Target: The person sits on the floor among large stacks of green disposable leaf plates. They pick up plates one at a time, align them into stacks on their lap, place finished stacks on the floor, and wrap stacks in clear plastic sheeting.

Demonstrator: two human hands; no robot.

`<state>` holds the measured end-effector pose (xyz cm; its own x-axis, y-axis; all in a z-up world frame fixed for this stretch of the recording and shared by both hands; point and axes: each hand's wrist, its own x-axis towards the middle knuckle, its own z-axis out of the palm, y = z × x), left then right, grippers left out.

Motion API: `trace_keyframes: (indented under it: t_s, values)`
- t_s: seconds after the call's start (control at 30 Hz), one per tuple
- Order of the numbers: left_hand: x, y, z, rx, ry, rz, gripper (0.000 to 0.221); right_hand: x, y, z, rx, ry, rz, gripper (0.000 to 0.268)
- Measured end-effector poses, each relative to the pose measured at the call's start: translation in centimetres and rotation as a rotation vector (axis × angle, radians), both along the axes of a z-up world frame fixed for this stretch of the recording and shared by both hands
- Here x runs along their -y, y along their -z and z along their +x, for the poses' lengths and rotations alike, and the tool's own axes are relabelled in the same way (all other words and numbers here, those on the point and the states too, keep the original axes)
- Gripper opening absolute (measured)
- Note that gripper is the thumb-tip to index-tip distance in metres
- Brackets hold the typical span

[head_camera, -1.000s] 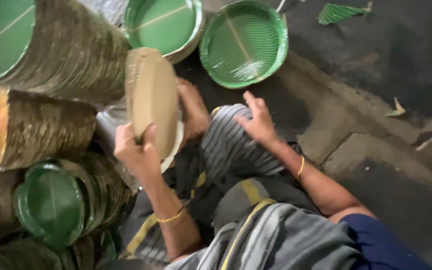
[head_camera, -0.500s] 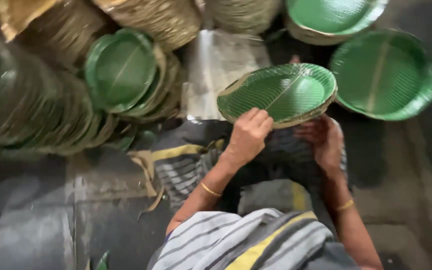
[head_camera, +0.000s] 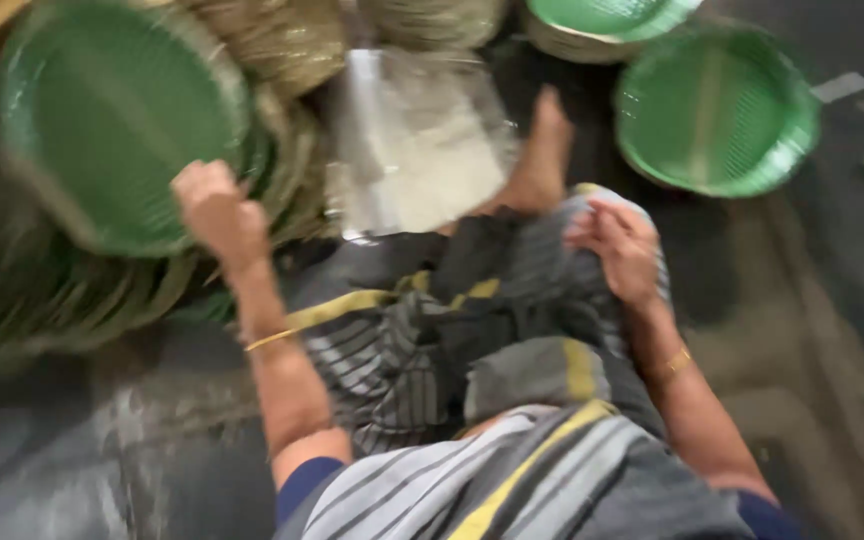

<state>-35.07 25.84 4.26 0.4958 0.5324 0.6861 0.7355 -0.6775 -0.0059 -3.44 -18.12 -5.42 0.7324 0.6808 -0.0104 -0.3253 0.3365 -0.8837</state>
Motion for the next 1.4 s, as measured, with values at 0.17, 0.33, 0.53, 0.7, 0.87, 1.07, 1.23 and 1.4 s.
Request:
trace_keyframes:
  t_s: [0.17, 0.33, 0.53, 0.7, 0.87, 1.07, 1.23, 1.4]
  values:
    - [4.3, -1.0, 6.9, -0.111, 0.128, 0.025, 0.069, -0.5, 0.7, 0.5, -0.001, 0.010, 0.023, 0.031]
    - [9.1, 5.2, 18.5, -0.143, 0.659, -0.394, 0.025, -0.2, 0.7, 0.2, -0.012, -0.001, 0.051, 0.033]
    - [13.7, 5.9, 35.8, -0.229, 0.958, -0.424, 0.013, 0.0, 1.2, 1.5, -0.058, 0.007, 0.125, 0.041]
    - [13.9, 9.1, 47.7, -0.147, 1.042, -0.363, 0.030, 0.2, 1.5, 2.4, -0.171, -0.003, 0.226, 0.046]
    - [12.6, 13.9, 55.1, -0.201, 0.983, -0.355, 0.036, -0.1, 1.3, 3.0, -0.213, -0.064, 0.332, 0.048]
    - [9.6, 15.8, 58.7, -0.327, 0.909, -0.438, 0.007, -0.1, 1.6, 3.4, -0.250, -0.084, 0.322, 0.045]
    - [14.6, 2.3, 50.0, 0.128, 0.922, -0.228, 0.003, 0.0, 2.4, 3.6, -0.264, -0.108, 0.380, 0.045]
    - [24.3, -7.3, 35.9, 0.312, 0.963, -0.337, 0.019, 0.8, -2.2, 2.9, -0.203, -0.130, 0.446, 0.063]
